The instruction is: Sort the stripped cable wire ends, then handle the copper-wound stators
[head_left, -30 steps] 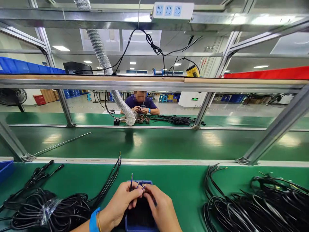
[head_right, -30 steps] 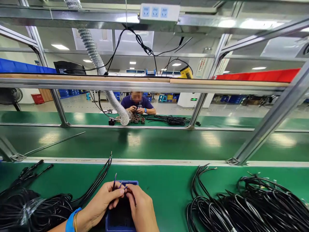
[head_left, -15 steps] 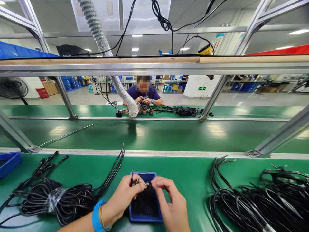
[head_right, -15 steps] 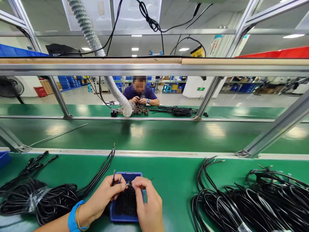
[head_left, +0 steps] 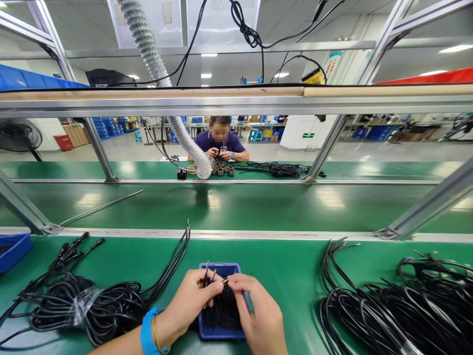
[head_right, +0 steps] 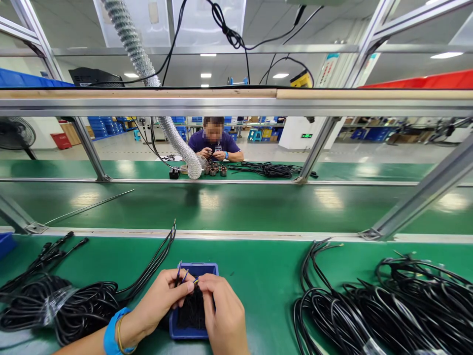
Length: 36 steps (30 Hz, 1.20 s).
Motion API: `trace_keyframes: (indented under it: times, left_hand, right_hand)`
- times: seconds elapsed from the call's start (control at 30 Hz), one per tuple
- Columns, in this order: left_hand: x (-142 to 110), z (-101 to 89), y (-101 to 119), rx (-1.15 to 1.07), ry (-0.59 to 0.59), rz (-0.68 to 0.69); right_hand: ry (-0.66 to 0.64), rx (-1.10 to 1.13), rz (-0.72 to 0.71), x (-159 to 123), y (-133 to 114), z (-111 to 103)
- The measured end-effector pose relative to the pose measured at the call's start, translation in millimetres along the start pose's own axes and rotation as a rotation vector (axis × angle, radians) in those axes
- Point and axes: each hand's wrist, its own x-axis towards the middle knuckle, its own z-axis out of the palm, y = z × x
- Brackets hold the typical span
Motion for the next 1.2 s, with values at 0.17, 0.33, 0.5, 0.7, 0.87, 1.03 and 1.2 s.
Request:
trace_keyframes:
  times: [0.17,0.33,0.5,0.7,0.87,1.03,1.2]
  left_hand:
    - [0,1.0,0,-0.013,0.018,0.002]
    - [-3,2.1,6,-0.023,-0.002,0.008]
    - [-3,2.2,7,0.010,-0.016,0.011]
    - [-3,1.5,6,0.013,-0.021,0.021]
    - [-3,1.7,6,0.001,-0.022,0.019]
    - [-3,-0.1,2,0.007,-0.023,0.024]
    - [-3,-1.1,0,0.013,-0.022,0.005]
  right_hand:
    - [0.069,0.097,0.206,-4,1,3]
    - [0.155,0.261,0.403,-6,2,4]
    - [0.179,0.235,0.329,-7,2,5]
    - [0.156,0.157,0.224,-8,1,8]
    - [0.183,0.132,0.230,-11,1,10]
    - [0.152,0.110,0.203,-8,1,11]
    - [0.050,0.167,0.229,-5,4,8]
